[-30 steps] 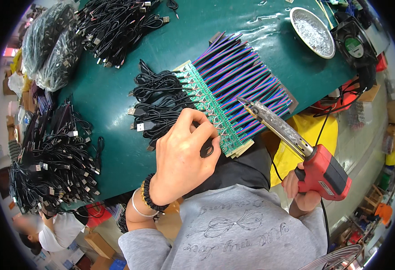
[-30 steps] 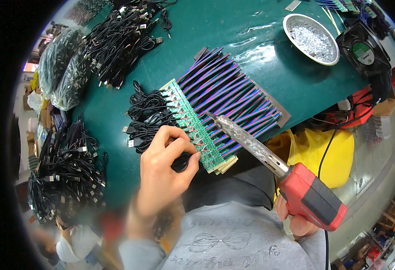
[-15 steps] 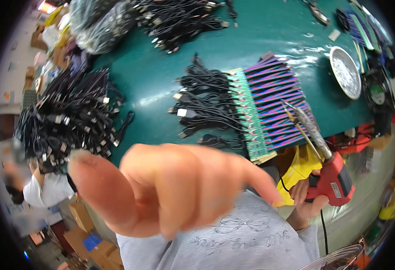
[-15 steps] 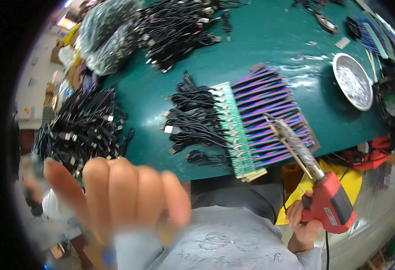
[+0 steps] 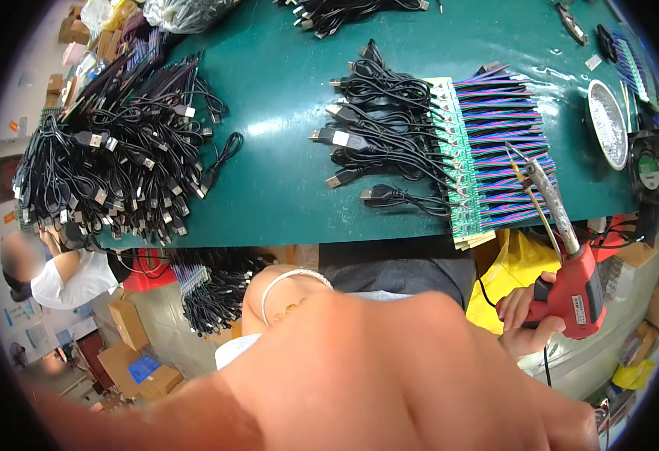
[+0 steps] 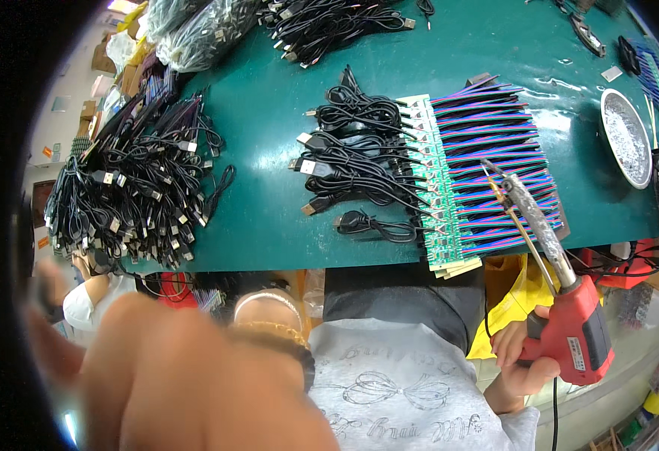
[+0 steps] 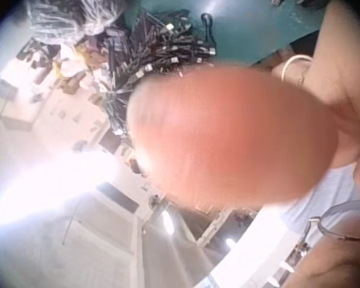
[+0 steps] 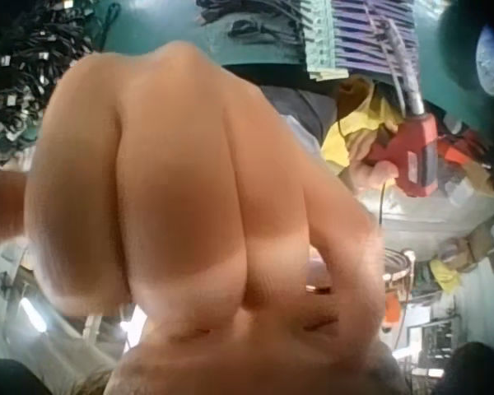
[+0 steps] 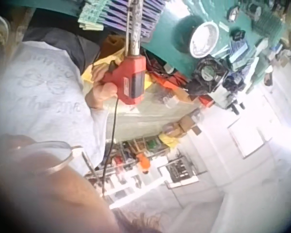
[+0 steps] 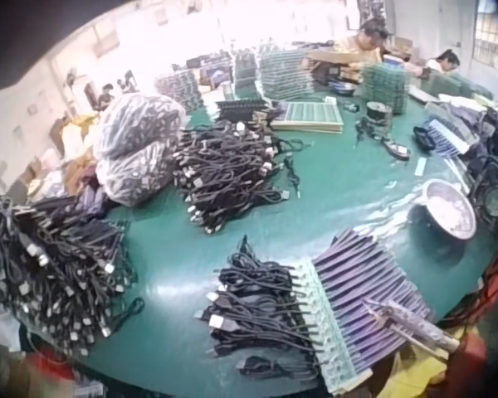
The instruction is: The person solders wires from USB cables onto circuit boards using a soldering iron.
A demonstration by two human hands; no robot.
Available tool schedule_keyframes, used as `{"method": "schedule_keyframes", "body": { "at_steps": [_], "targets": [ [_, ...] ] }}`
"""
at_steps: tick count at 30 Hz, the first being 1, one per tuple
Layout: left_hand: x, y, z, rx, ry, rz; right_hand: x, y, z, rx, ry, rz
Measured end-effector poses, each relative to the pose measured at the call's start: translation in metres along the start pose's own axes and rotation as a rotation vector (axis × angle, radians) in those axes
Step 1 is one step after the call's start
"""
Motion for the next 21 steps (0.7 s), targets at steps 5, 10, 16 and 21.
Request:
{"method": "schedule_keyframes", "body": {
  "at_steps": [5,10,16,21],
  "targets": [
    [0.01,0.024,-0.102,-0.06,0.033,0.113,-0.005,-0.005,-0.002,-0.011,0.023,-0.02],
    [0.0,0.012,-0.105,-0.112,0.047,0.201,-0.005,-0.007,-0.008,-0.03,0.052,-0.047],
    [-0.028,-0.005,-0.077,-0.174,0.115,0.317,-0.001,0.001,-0.004,0.007,0.077,-0.045],
    [-0.063,0.022,-0.133,-0.334,1.37,-0.035,-0.006,0.001,-0.012,-0.043,0.005,-0.035]
  ]
}}
Point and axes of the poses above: each hand's wrist, its own y-axis towards the middle knuckle, its own z-axis out of the palm, x = y × z, the point moved 10 cm from there along y, towards the middle knuckle, and after that the axes turned 15 degrees about x, right-handed, at the moved point
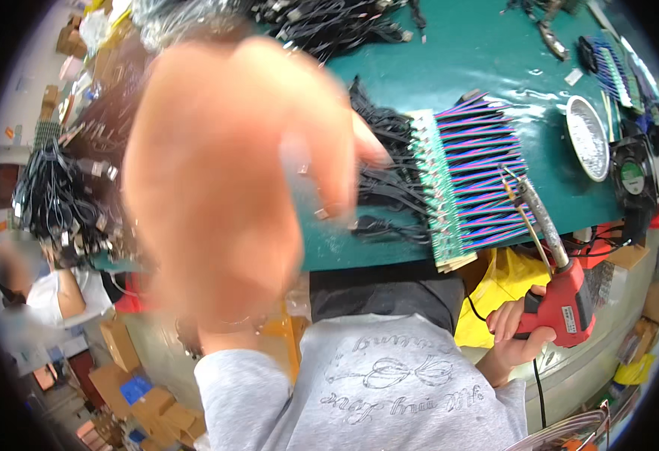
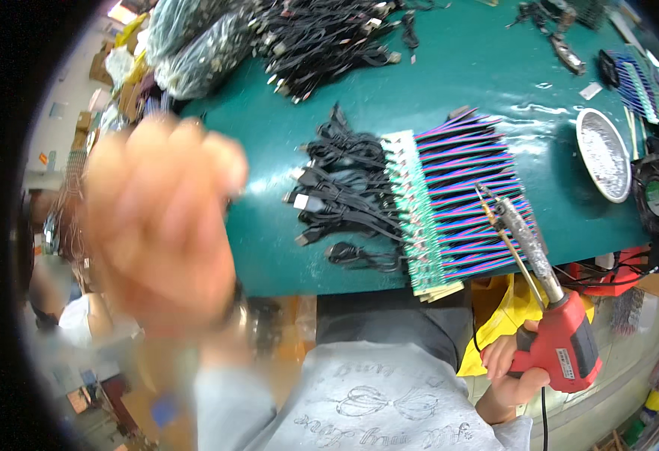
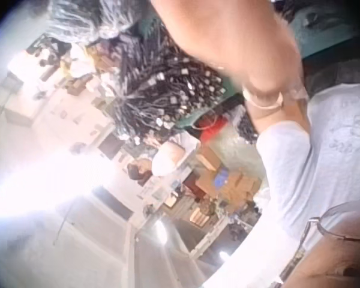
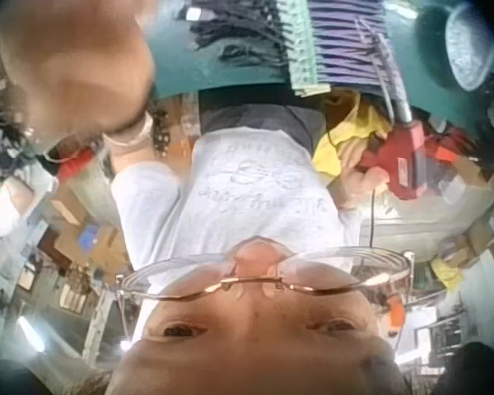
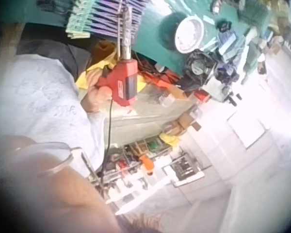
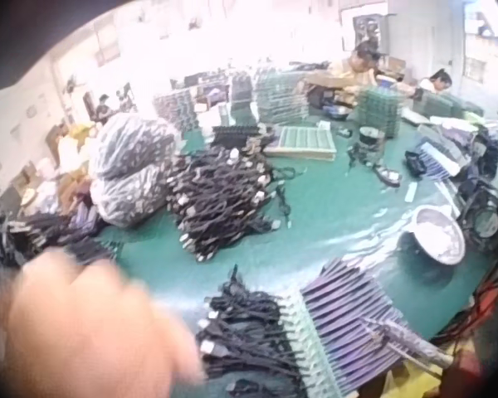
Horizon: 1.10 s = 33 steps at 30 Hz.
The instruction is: The person solders wires from USB cables onto circuit boards using a soldering iron.
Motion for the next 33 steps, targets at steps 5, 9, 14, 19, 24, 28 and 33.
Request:
{"method": "schedule_keyframes", "body": {
  "at_steps": [5,9,14,19,24,28,33],
  "targets": [
    [0.123,0.053,-0.02,0.193,1.381,-0.149,0.013,0.007,-0.001,0.007,0.041,-0.059],
    [0.176,0.066,-0.018,0.269,1.666,-0.161,0.02,0.007,-0.004,-0.026,0.042,-0.124],
    [0.2,0.065,-0.016,0.367,1.83,-0.138,0.023,0.0,-0.017,-0.103,-0.095,-0.191],
    [0.158,0.054,-0.032,0.173,1.372,-0.105,0.027,0.005,-0.011,-0.088,-0.078,-0.229],
    [0.095,0.039,0.004,0.179,0.832,-0.216,0.023,0.005,-0.002,-0.14,-0.136,-0.224],
    [0.049,-0.019,0.08,0.424,0.711,-0.206,0.015,0.028,0.03,-0.095,-0.236,0.038],
    [0.044,-0.065,0.121,0.523,0.625,-0.216,0.016,0.054,0.077,0.212,-0.397,0.105]
  ]
}}
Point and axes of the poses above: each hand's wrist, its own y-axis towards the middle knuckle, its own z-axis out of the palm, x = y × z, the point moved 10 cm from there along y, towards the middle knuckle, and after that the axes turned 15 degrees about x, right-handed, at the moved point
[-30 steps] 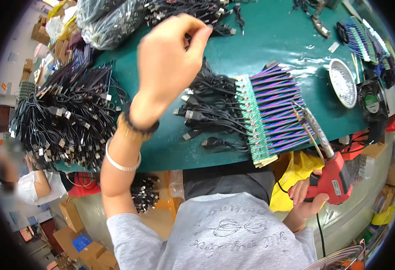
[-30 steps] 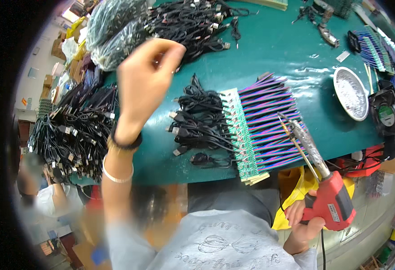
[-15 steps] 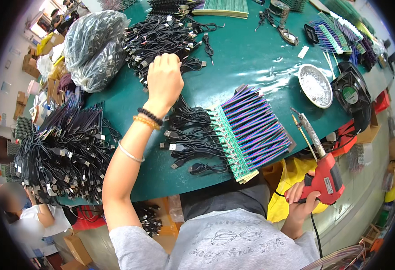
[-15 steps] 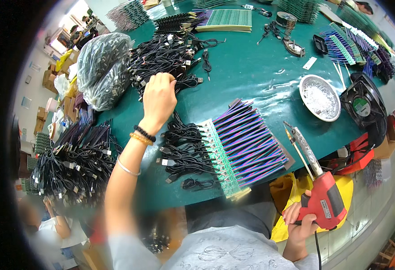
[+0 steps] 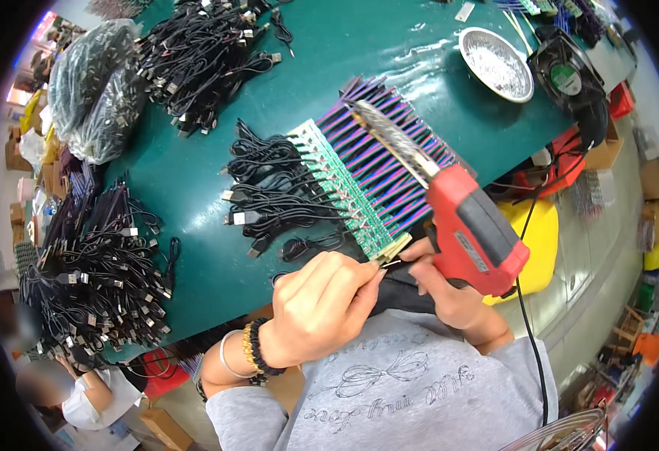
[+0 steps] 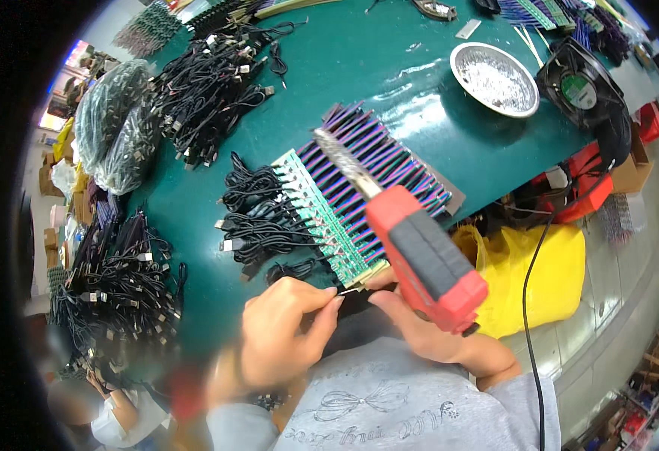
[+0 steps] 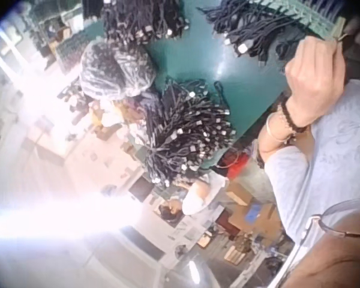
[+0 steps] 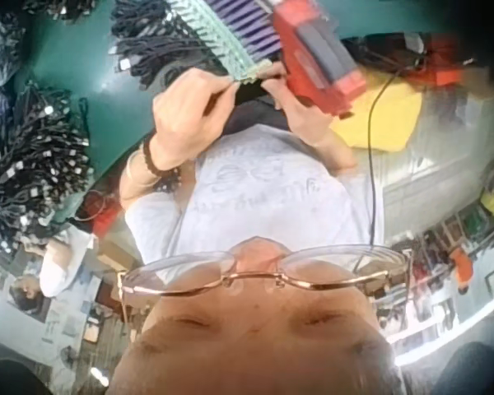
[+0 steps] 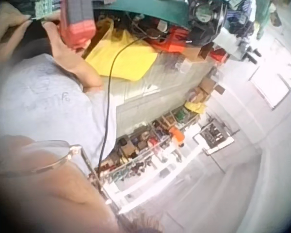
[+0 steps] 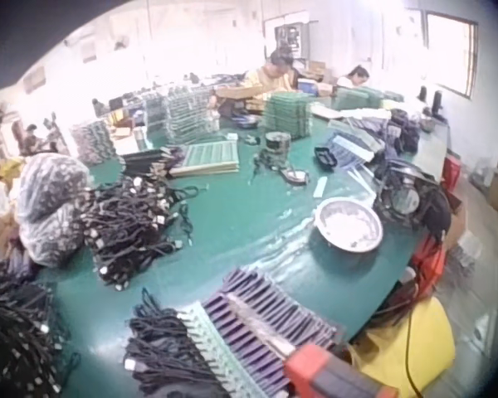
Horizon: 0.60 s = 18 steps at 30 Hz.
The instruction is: The person solders wires from USB cables onto circuit boards using a soldering iron.
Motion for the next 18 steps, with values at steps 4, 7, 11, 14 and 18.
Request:
{"method": "schedule_keyframes", "body": {
  "at_steps": [4,7,11,14,18],
  "targets": [
    [0.008,-0.002,0.019,0.026,-0.114,-0.011,-0.009,0.003,0.009,0.002,0.148,0.047],
    [0.007,-0.003,0.026,0.04,-0.152,0.002,-0.012,-0.001,0.009,0.017,0.126,0.067],
    [0.002,-0.01,0.028,-0.016,-0.108,-0.008,-0.014,-0.008,0.008,0.071,-0.197,0.104],
    [0.002,-0.014,0.032,-0.05,-0.062,-0.012,-0.011,-0.006,0.004,0.001,-0.21,0.027],
    [0.002,-0.013,0.031,-0.047,-0.067,-0.028,0.009,0.0,0.004,0.034,-0.201,-0.116]
  ]
}}
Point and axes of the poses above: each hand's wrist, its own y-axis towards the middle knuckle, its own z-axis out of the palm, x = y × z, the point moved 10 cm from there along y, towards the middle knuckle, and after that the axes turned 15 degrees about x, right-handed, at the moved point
